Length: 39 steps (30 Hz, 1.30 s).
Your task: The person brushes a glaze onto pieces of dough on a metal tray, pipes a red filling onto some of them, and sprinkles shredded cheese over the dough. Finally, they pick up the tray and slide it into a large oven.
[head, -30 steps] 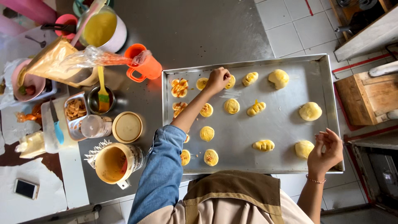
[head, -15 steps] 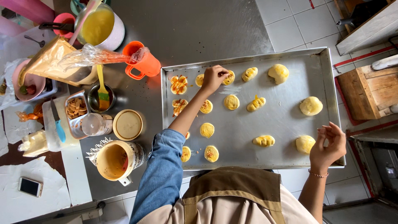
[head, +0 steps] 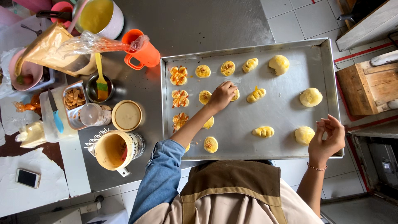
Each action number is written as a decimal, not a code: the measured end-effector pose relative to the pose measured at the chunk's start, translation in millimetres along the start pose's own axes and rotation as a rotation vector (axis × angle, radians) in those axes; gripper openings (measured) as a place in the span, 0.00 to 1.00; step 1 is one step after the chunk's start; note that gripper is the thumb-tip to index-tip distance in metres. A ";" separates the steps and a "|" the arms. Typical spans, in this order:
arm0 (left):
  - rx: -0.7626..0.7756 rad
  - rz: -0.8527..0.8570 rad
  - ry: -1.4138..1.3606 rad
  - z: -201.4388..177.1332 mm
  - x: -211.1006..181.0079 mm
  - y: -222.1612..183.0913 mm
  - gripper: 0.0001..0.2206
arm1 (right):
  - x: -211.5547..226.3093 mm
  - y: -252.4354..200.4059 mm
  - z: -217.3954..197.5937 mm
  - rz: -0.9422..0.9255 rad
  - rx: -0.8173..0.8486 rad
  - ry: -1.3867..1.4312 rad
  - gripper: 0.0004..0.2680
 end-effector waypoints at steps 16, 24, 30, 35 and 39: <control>-0.291 0.092 0.074 -171.1 -132.5 -44.9 0.20 | -45.0 17.8 54.0 -0.098 0.060 0.112 0.08; -0.912 -0.630 0.376 -499.9 23.5 -338.1 0.11 | 25.3 26.5 128.1 -0.229 0.186 0.201 0.08; -0.519 -0.750 0.405 -483.9 230.7 -461.5 0.20 | 65.7 21.7 138.6 -0.237 0.264 0.165 0.08; -0.208 -0.738 0.548 -477.1 252.5 -439.7 0.25 | 69.0 17.3 123.7 -0.213 0.228 0.060 0.03; -0.242 -0.907 0.531 -477.1 257.4 -444.2 0.22 | 61.7 14.3 116.8 -0.196 0.209 0.016 0.03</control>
Point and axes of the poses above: each hand's wrist, its own y-axis towards the middle knuckle, its own z-axis out of the palm, x = y × z, the point moved 7 cm from there along y, towards the middle knuckle, and after that the axes turned 7 degrees about -y, right-handed, at the moved point
